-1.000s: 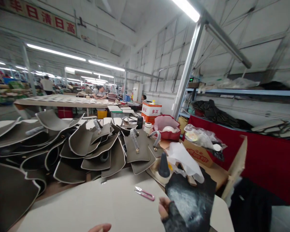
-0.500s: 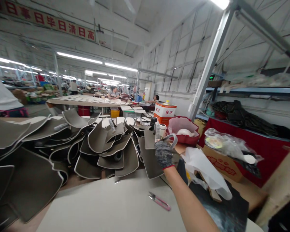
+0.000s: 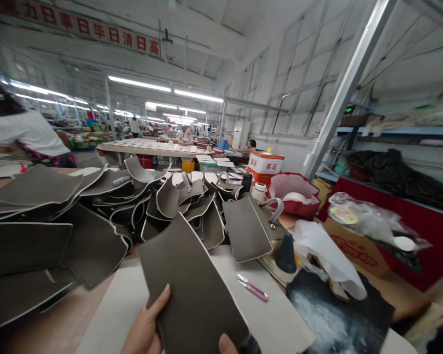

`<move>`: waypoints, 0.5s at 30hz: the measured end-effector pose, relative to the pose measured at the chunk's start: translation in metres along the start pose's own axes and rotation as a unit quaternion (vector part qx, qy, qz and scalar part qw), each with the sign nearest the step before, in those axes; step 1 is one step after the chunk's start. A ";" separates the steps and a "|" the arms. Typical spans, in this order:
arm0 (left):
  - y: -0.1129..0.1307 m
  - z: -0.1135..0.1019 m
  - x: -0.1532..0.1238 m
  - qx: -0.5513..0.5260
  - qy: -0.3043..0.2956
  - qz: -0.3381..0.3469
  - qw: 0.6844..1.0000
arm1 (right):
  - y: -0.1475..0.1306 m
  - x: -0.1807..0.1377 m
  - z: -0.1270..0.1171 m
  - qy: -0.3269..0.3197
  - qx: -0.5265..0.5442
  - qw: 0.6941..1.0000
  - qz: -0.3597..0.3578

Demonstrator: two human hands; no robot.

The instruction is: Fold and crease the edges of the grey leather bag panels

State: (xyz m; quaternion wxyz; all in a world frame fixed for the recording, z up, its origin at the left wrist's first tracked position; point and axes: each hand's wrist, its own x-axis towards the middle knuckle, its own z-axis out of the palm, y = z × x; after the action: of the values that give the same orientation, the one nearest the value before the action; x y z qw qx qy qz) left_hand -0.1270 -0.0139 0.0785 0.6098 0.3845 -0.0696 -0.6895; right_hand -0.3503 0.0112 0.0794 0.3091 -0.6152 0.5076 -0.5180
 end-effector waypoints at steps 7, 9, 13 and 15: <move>0.007 -0.024 -0.039 0.083 0.015 -0.002 0.996 | -0.047 0.022 0.026 -0.102 0.106 0.986 0.078; 0.005 -0.025 -0.045 0.092 0.019 -0.013 0.996 | -0.059 0.028 0.031 -0.126 0.085 0.984 0.091; 0.004 -0.025 -0.052 0.099 0.016 -0.030 0.994 | -0.066 0.027 0.037 -0.161 0.110 0.975 0.108; 0.004 -0.026 -0.054 0.097 0.006 -0.042 0.994 | -0.066 0.026 0.036 -0.172 0.140 0.967 0.124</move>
State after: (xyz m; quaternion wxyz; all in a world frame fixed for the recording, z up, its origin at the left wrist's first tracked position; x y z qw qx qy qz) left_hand -0.1098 0.0424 0.0870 0.5407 0.4485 -0.1159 -0.7022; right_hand -0.2974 0.0008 0.1376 0.5364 -0.5783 0.4416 -0.4276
